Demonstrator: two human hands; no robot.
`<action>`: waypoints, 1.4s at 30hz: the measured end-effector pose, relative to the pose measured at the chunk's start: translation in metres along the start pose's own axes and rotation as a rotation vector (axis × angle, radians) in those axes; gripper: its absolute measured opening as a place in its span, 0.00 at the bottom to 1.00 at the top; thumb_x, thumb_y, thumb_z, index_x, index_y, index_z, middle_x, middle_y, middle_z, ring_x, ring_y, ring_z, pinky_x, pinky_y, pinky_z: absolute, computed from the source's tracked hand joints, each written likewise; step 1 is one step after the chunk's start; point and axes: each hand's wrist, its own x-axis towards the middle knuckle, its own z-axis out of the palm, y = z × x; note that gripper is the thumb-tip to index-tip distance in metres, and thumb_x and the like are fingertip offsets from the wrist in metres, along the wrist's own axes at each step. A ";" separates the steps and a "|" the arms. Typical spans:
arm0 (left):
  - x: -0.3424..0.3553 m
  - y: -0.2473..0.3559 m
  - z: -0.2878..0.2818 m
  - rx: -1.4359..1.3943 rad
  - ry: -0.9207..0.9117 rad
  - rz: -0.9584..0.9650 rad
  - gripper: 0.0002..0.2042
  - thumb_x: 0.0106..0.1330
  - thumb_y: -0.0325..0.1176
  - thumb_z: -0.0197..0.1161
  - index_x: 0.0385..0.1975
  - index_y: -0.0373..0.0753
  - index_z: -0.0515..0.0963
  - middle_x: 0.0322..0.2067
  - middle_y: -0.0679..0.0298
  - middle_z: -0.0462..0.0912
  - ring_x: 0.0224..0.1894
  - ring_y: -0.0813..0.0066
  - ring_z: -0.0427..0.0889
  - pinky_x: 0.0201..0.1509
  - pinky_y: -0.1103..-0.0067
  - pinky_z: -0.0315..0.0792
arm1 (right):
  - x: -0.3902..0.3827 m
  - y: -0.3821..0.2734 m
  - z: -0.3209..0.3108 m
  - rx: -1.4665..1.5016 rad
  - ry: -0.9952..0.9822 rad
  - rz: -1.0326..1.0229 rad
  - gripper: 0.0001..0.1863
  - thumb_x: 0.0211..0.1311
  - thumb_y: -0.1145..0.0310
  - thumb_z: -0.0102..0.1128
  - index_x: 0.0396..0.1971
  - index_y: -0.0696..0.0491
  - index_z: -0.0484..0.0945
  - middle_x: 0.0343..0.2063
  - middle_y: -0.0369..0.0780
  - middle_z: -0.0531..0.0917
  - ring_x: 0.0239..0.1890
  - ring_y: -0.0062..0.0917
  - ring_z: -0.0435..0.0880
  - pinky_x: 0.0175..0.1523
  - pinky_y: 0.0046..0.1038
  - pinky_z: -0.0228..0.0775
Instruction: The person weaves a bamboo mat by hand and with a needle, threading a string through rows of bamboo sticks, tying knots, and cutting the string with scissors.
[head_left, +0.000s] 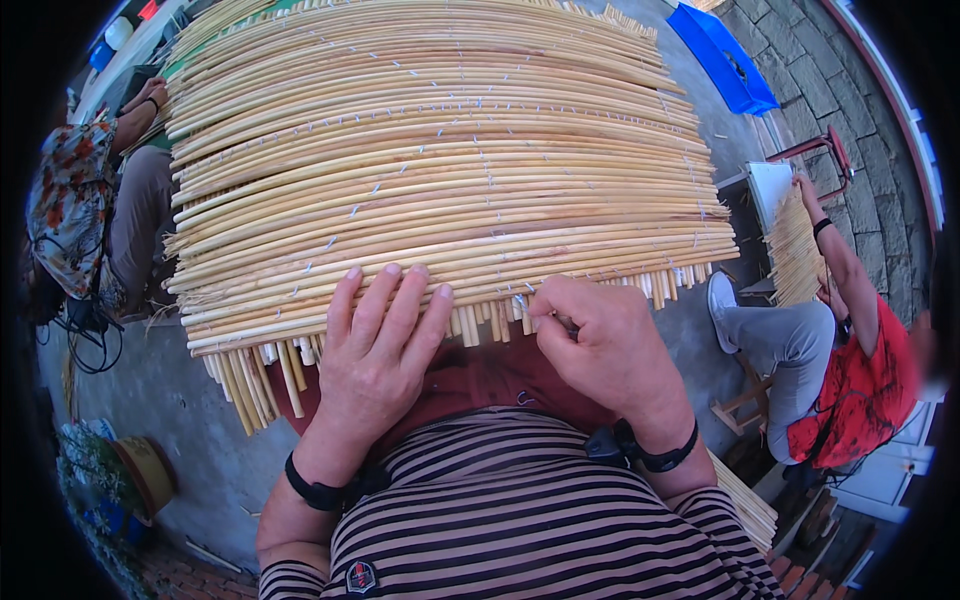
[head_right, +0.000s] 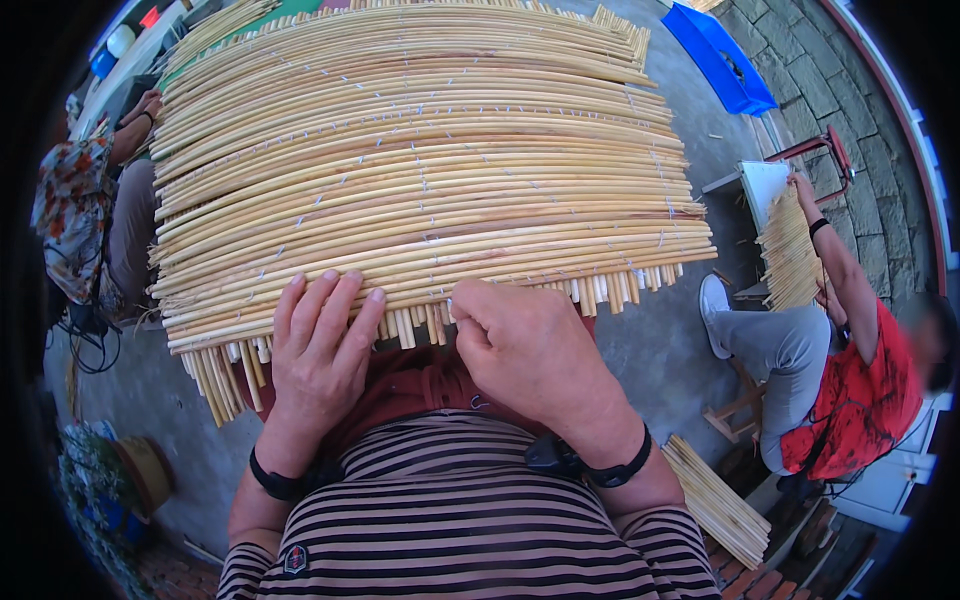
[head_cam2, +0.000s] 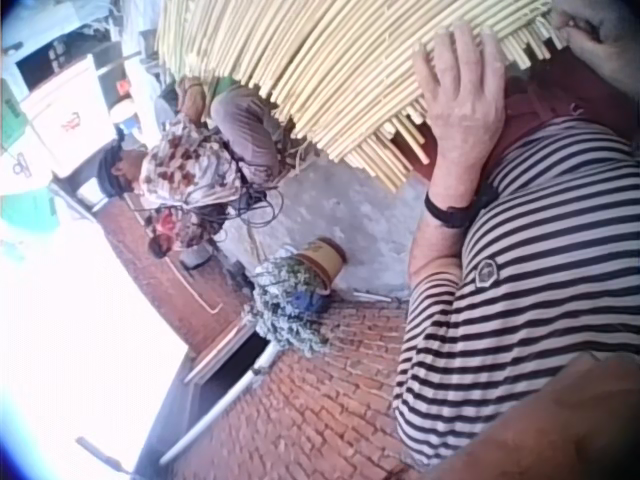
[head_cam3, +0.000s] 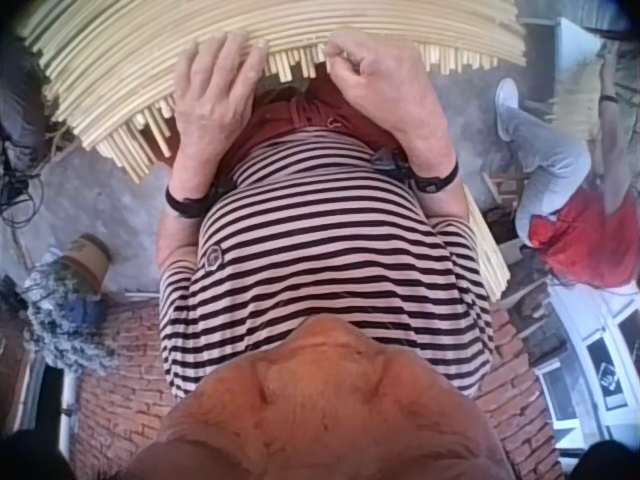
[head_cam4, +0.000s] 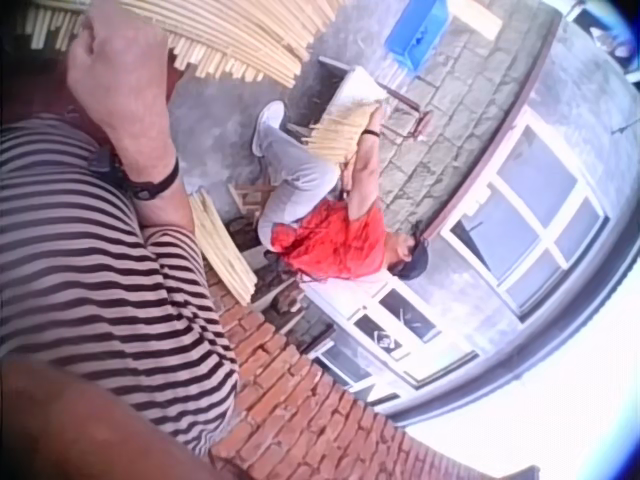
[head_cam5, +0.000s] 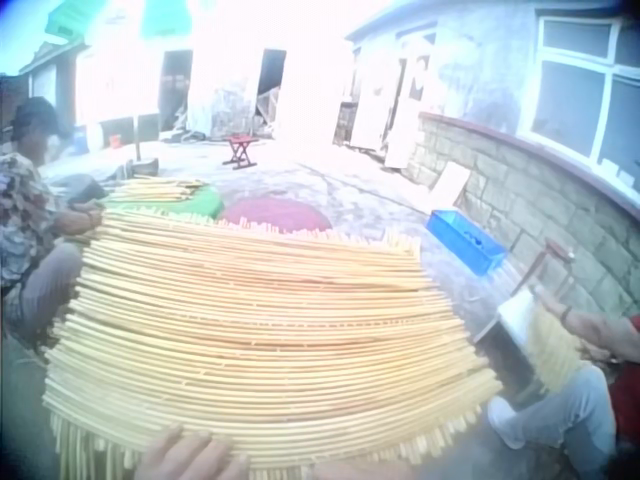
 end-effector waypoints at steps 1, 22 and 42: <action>0.000 0.000 0.000 0.002 -0.001 -0.001 0.17 0.60 0.28 0.61 0.51 0.44 0.79 0.54 0.60 0.77 0.58 0.60 0.73 0.66 0.59 0.65 | 0.000 0.000 -0.001 -0.004 -0.004 0.009 0.01 0.54 0.77 0.57 0.25 0.56 0.74 0.18 0.47 0.78 0.23 0.43 0.80 0.29 0.40 0.71; 0.000 0.002 0.000 0.003 0.008 -0.003 0.17 0.60 0.28 0.61 0.50 0.43 0.79 0.54 0.59 0.77 0.58 0.60 0.74 0.65 0.59 0.66 | -0.055 0.060 0.009 0.882 -0.676 0.061 0.07 0.66 0.66 0.60 0.35 0.55 0.77 0.28 0.33 0.81 0.30 0.18 0.78 0.37 0.22 0.69; 0.013 0.016 0.008 0.135 -0.034 -0.061 0.21 0.59 0.27 0.59 0.55 0.47 0.77 0.56 0.56 0.74 0.58 0.59 0.72 0.65 0.58 0.63 | -0.020 0.082 0.109 -0.117 -0.533 -0.103 0.13 0.66 0.64 0.56 0.45 0.55 0.75 0.44 0.48 0.80 0.48 0.45 0.79 0.49 0.42 0.72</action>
